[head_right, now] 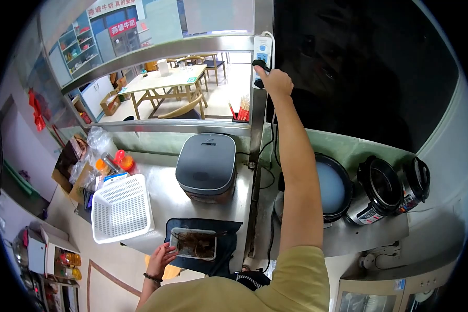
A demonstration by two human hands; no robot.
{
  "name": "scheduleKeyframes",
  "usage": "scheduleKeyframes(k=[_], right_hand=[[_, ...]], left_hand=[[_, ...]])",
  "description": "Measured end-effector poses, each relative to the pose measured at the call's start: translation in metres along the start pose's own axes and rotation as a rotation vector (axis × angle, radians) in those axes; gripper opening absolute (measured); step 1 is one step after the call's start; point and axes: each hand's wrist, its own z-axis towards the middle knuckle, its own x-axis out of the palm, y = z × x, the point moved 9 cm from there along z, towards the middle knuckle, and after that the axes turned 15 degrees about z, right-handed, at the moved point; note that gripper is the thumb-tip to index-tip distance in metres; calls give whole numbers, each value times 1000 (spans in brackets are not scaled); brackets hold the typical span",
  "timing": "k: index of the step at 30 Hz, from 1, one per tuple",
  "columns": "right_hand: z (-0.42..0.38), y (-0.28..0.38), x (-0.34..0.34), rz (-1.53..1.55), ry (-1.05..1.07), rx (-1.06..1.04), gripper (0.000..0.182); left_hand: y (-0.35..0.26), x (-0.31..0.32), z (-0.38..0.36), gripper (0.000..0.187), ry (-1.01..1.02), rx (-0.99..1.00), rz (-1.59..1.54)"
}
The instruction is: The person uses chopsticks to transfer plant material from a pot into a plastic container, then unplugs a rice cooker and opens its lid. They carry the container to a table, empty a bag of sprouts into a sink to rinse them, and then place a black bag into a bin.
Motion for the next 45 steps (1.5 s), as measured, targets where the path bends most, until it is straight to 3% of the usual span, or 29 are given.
scheduleKeyframes(k=[5, 9, 14, 17, 18, 20, 32, 36, 39, 42, 45], right_hand=[[4, -5, -19, 220, -33, 162, 63], [7, 8, -16, 106, -47, 88, 61], [11, -6, -12, 193, -171, 70, 55], [28, -24, 7, 658, 37, 99, 51], [37, -34, 9, 435, 92, 201, 54], [31, -13, -9, 277, 31, 149, 56], [6, 7, -29, 147, -178, 206, 55], [6, 21, -31, 85, -182, 97, 57], [-18, 51, -49, 64, -397, -114, 60], [-69, 68, -22, 223, -290, -427, 45], [-160, 23, 80, 451, 386, -238, 33]], left_hand=[[3, -8, 6, 35, -5, 5, -16], [6, -8, 10, 36, 7, -5, -10], [7, -7, 18, 38, 17, -33, -29], [5, -15, 18, 39, 5, -44, -26], [6, -19, 19, 39, -5, -53, -27], [14, -28, 23, 39, -19, -67, -33], [6, -14, 35, 38, 21, -104, -37], [1, -17, 9, 37, 38, -32, -24], [18, -35, -23, 34, -17, -38, -49], [58, -66, -49, 39, -137, -88, -93], [86, -83, -74, 45, -226, -124, -136]])
